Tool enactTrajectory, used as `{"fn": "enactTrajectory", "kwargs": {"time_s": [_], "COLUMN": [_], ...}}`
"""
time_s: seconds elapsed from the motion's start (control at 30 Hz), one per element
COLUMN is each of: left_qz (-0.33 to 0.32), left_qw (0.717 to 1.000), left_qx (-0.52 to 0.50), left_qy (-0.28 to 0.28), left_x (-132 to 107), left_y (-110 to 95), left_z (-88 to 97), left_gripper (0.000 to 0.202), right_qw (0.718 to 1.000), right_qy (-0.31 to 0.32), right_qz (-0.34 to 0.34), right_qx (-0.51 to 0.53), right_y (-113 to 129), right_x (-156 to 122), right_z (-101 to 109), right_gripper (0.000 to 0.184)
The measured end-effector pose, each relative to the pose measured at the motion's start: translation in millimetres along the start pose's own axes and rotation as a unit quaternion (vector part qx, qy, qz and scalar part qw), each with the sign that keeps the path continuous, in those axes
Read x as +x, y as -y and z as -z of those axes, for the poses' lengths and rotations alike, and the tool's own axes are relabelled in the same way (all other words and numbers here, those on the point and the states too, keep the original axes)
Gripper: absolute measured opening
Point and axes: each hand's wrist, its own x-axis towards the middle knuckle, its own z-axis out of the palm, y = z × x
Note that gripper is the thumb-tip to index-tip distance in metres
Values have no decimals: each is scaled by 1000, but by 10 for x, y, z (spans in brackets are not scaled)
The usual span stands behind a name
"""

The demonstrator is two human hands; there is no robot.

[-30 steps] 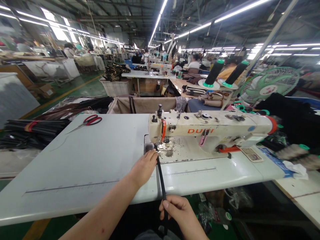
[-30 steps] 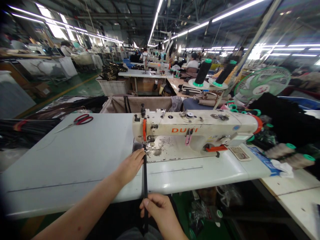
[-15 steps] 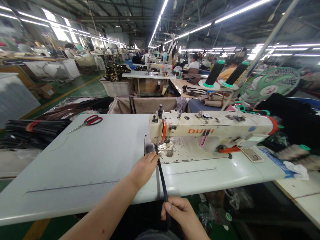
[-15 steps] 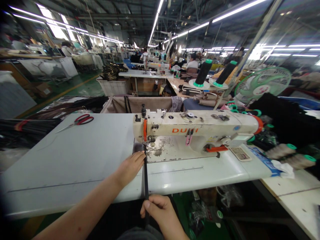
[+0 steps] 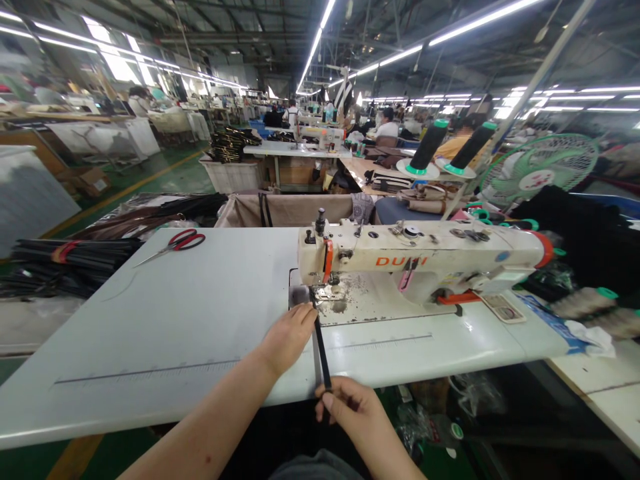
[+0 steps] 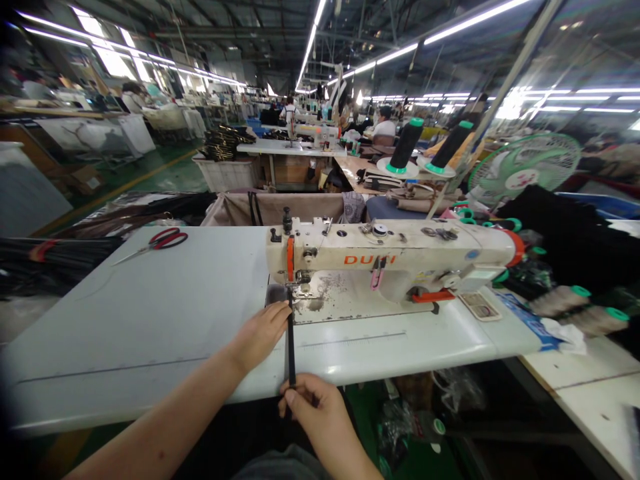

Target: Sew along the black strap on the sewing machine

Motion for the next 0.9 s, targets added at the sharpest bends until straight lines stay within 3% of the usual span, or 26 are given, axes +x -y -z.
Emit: {"fn": "enactTrajectory", "kwargs": {"time_s": [0.47,0.9], "left_qz": [25,23], "left_qw": [998,998], "left_qx": [-58,-51], "left_qy": [-7,-6], "left_x": [-20,2], "left_y": [32,13], "left_z": [-58,-12], "left_gripper": [28,25], "right_qw": [999,999], "right_qy": [6,10], "right_qz": [-19,-11], "right_qx": [25,33], "right_y": [-269,-249], "right_x": [9,-10], "right_z": [33,31], "right_gripper": [55,54]}}
